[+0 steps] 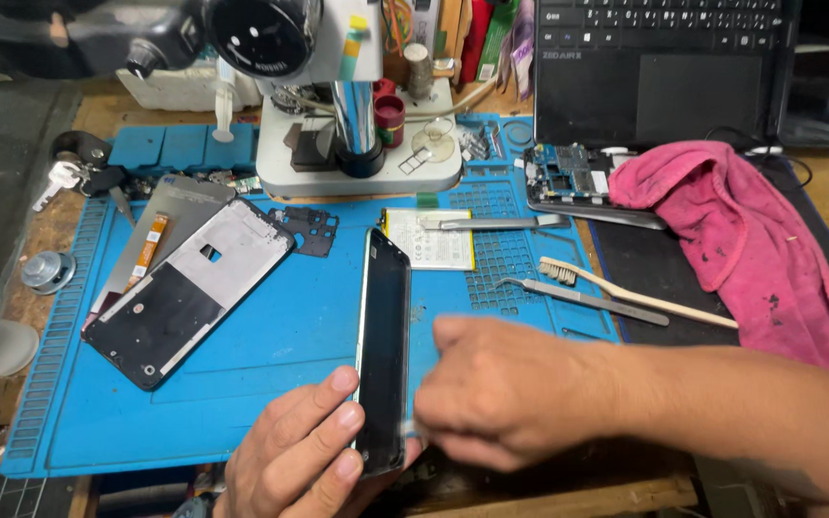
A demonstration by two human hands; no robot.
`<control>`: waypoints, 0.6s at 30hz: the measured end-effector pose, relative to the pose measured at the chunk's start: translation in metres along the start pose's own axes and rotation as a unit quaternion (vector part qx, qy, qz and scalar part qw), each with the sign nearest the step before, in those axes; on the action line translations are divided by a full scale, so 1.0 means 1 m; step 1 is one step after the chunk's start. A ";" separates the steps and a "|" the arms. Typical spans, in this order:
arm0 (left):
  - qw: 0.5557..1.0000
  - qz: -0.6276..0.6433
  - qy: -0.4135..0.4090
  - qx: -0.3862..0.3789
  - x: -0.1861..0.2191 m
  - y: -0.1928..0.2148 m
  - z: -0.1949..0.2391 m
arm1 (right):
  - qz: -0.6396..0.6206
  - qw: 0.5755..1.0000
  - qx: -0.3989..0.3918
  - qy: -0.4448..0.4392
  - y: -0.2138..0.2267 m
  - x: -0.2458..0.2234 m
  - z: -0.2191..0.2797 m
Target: The person cleans the back and edges of a disassembled smartphone using a pink cloth and a cotton swab. They wipe the device's surface and then meticulously clean the seams and ports with the swab, occasionally dipping it into a bottle of liquid. The person handles the phone carefully, rotating it to access different areas.
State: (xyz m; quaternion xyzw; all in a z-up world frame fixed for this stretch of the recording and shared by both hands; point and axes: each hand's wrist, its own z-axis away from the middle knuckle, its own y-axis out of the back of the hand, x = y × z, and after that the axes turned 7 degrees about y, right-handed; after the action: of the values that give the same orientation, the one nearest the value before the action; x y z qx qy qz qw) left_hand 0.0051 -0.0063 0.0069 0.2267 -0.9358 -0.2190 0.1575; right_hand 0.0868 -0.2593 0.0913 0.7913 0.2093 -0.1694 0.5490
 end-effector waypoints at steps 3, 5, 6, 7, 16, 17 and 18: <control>1.000 -0.017 0.003 0.017 0.005 -0.003 -0.008 | 0.076 0.997 0.025 -0.018 0.012 0.018 0.000; 1.000 -0.018 0.010 0.018 0.007 -0.002 -0.012 | 0.140 0.988 0.044 -0.043 0.019 0.030 -0.003; 1.000 -0.017 0.014 0.019 0.009 -0.002 -0.014 | 0.180 0.980 0.057 -0.059 0.023 0.035 -0.005; 1.000 -0.016 0.017 0.020 0.009 -0.001 -0.015 | 0.219 0.970 0.069 -0.074 0.024 0.037 -0.006; 0.999 -0.022 -0.011 0.025 0.003 -0.001 -0.012 | 0.196 0.976 0.074 -0.054 0.024 0.038 -0.002; 0.999 -0.021 -0.012 0.023 0.005 -0.001 -0.010 | 0.159 0.983 0.073 -0.062 0.020 0.036 -0.001; 0.999 -0.023 -0.020 0.028 0.003 -0.003 -0.011 | 0.130 0.987 0.070 -0.066 0.018 0.034 0.000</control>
State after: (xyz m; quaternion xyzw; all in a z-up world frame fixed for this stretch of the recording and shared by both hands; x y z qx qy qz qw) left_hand 0.0079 -0.0139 0.0159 0.2485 -0.9389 -0.2011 0.1272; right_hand 0.1247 -0.2594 0.0887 0.8354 0.0553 -0.1626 0.5221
